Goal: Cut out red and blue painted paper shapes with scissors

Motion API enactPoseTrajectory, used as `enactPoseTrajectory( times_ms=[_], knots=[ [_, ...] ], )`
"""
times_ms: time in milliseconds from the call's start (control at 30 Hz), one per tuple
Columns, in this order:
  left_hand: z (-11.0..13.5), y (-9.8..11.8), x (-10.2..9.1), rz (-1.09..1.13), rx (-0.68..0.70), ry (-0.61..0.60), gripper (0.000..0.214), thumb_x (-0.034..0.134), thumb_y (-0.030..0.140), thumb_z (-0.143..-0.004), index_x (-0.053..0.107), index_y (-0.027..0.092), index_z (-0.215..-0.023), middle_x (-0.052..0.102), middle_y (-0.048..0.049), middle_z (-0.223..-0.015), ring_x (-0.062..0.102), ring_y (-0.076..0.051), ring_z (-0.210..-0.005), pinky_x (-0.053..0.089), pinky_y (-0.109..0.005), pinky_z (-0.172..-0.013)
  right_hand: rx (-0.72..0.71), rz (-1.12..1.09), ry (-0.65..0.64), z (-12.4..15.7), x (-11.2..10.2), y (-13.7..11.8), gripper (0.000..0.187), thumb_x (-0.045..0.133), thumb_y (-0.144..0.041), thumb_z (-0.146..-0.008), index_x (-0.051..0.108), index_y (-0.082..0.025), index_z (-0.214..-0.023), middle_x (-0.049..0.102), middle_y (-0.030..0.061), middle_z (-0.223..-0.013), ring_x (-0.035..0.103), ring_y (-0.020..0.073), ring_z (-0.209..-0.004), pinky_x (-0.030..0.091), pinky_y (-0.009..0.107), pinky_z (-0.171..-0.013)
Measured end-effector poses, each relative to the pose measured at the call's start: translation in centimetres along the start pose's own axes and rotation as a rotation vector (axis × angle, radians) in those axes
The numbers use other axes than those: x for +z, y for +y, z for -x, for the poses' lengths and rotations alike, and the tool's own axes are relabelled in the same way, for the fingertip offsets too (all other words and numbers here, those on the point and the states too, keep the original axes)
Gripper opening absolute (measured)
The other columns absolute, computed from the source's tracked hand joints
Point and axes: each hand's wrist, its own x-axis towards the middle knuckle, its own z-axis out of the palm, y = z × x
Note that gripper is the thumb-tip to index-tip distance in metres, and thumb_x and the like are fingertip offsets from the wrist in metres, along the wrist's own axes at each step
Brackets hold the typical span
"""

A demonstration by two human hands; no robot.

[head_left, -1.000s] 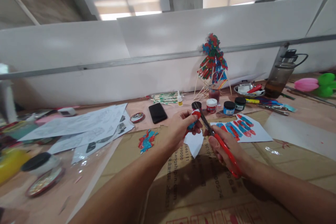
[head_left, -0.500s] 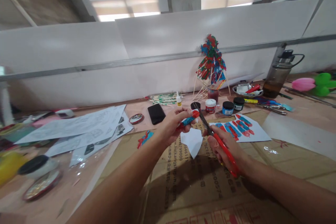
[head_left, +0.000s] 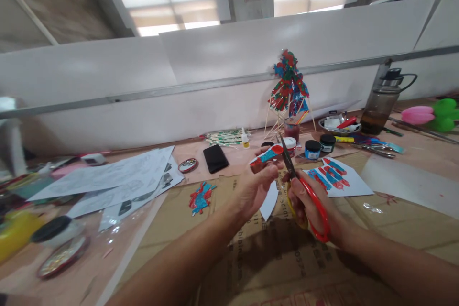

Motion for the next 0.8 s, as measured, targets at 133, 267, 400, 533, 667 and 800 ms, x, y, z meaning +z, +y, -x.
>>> enactPoseTrajectory(
  times_ms=[133, 267, 400, 533, 667, 800],
  knots=[
    [0.1, -1.3, 0.1, 0.029, 0.102, 0.085, 0.039, 0.084, 0.007, -0.061, 0.067, 0.019, -0.094, 0.072, -0.0005, -0.086, 0.065, -0.011, -0.078, 0.049, -0.023, -0.078, 0.044, 0.030, -0.033, 0.6, 0.6, -0.1, 0.039, 0.049, -0.062, -0.091, 0.050, -0.024, -0.096, 0.043, -0.0069, -0.062, 0.039, 0.0082, -0.043, 0.037, 0.019, -0.038],
    [0.1, -1.6, 0.5, 0.088, 0.099, 0.145, 0.027, 0.086, 0.014, -0.061, 0.066, 0.017, -0.080, 0.068, 0.0007, -0.075, 0.061, -0.009, -0.065, 0.048, -0.020, -0.063, 0.073, 0.048, -0.068, 1.1, 1.0, -0.6, 0.040, 0.050, -0.062, -0.091, 0.050, -0.023, -0.101, 0.043, -0.0071, -0.062, 0.039, 0.0081, -0.045, 0.037, 0.019, -0.039],
    [0.2, -1.3, 1.0, 0.131, 0.059, 0.208, 0.026, 0.087, 0.018, -0.060, 0.068, 0.014, -0.076, 0.067, -0.0004, -0.072, 0.058, -0.008, -0.061, 0.047, -0.019, -0.061, 0.070, 0.093, -0.054, 1.3, 1.1, -1.1, 0.041, 0.053, -0.061, -0.089, 0.052, -0.022, -0.103, 0.044, -0.0067, -0.061, 0.040, 0.0088, -0.047, 0.037, 0.019, -0.041],
    [0.4, -1.0, 1.2, 0.144, 0.053, 0.245, 0.026, 0.088, 0.018, -0.056, 0.070, 0.012, -0.072, 0.067, -0.0016, -0.067, 0.059, -0.008, -0.061, 0.048, -0.018, -0.059, 0.036, 0.078, -0.074, 1.2, 1.2, -0.7, 0.042, 0.051, -0.059, -0.092, 0.051, -0.021, -0.109, 0.041, -0.0079, -0.061, 0.036, 0.0080, -0.044, 0.036, 0.019, -0.039],
    [0.4, -0.8, 1.2, 0.127, 0.011, 0.222, 0.026, 0.089, 0.022, -0.054, 0.070, 0.012, -0.070, 0.067, -0.0010, -0.064, 0.057, -0.008, -0.055, 0.046, -0.019, -0.051, 0.037, 0.074, -0.075, 1.0, 1.2, 0.2, 0.041, 0.052, -0.060, -0.091, 0.052, -0.021, -0.104, 0.040, -0.0079, -0.062, 0.036, 0.0071, -0.044, 0.035, 0.018, -0.039],
    [0.3, -0.7, 1.0, 0.110, 0.021, 0.252, 0.024, 0.088, 0.022, -0.056, 0.070, 0.013, -0.069, 0.066, 0.0000, -0.063, 0.055, -0.007, -0.053, 0.045, -0.018, -0.050, 0.006, 0.097, -0.091, 1.0, 1.2, 0.5, 0.042, 0.051, -0.061, -0.092, 0.054, -0.022, -0.106, 0.039, -0.0080, -0.059, 0.036, 0.0075, -0.043, 0.034, 0.018, -0.038]
  ],
)
